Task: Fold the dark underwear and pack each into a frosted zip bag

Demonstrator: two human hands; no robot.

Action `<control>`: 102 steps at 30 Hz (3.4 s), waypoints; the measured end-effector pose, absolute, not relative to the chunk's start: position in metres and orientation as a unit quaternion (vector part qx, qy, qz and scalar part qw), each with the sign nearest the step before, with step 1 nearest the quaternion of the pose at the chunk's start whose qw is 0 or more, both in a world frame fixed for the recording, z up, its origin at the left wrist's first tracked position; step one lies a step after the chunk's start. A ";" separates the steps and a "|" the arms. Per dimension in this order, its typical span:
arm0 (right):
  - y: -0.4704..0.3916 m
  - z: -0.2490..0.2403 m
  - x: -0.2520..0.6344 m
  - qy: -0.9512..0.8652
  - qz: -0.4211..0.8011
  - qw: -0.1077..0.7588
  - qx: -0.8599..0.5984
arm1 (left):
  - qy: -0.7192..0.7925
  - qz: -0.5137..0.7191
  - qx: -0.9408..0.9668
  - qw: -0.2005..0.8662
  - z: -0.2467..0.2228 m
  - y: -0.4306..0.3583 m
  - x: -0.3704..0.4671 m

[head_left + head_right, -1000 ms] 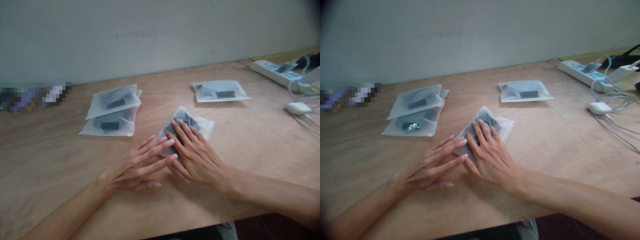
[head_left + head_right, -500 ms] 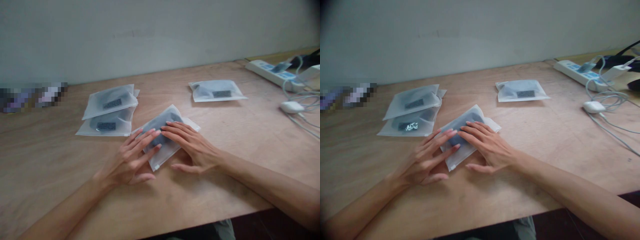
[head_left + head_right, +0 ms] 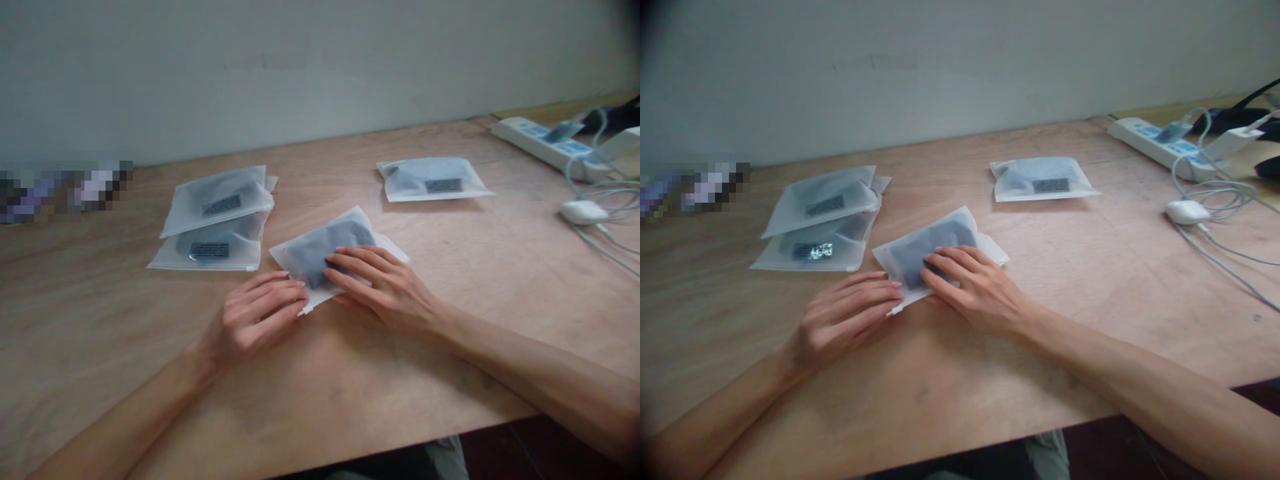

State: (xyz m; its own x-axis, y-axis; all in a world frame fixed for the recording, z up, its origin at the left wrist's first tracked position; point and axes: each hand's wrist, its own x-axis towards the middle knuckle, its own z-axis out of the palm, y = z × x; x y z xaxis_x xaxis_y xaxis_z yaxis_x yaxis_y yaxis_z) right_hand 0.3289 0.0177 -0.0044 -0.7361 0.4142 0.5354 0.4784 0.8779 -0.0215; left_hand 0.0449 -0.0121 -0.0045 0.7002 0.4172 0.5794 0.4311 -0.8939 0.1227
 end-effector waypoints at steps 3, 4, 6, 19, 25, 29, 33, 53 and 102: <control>0.009 -0.005 0.322 -0.938 -0.059 0.291 -0.178 | -0.221 -0.305 -0.926 0.010 -0.001 -0.013 0.047; 0.006 -0.005 0.320 -0.938 -0.059 0.300 -0.160 | -0.219 -0.302 -0.928 0.012 0.001 -0.014 0.048; 0.000 -0.003 0.315 -0.937 -0.056 0.319 -0.131 | -0.214 -0.294 -0.931 0.015 0.005 -0.015 0.050; -0.010 0.005 0.302 -0.930 -0.003 0.344 -0.128 | -0.173 -0.269 -0.946 0.040 0.005 -0.017 0.051; -0.003 0.000 0.311 -0.933 -0.016 0.322 -0.157 | -0.183 -0.274 -0.941 0.078 0.004 -0.011 0.044; 0.005 0.000 0.319 -0.935 -0.079 0.303 -0.168 | -0.214 -0.280 -0.932 0.089 0.005 -0.005 0.038; 0.012 -0.001 0.325 -0.925 -0.153 0.292 -0.190 | -0.238 -0.305 -0.916 0.100 0.004 0.002 0.032; 0.009 -0.002 0.328 -0.917 -0.171 0.253 -0.256 | -0.268 -0.307 -0.905 0.122 0.005 -0.003 0.033; -0.004 0.002 0.318 -0.932 -0.090 0.298 -0.186 | -0.322 -0.306 -0.891 0.092 0.000 0.003 0.041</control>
State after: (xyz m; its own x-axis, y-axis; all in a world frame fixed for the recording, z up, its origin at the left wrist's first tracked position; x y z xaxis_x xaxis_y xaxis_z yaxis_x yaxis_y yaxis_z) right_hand 0.3178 -0.0044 0.0024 -0.7538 0.2933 0.5880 0.3999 0.9148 0.0563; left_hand 0.0408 0.0025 -0.0001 0.6051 0.5179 0.6046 0.6310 -0.7751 0.0324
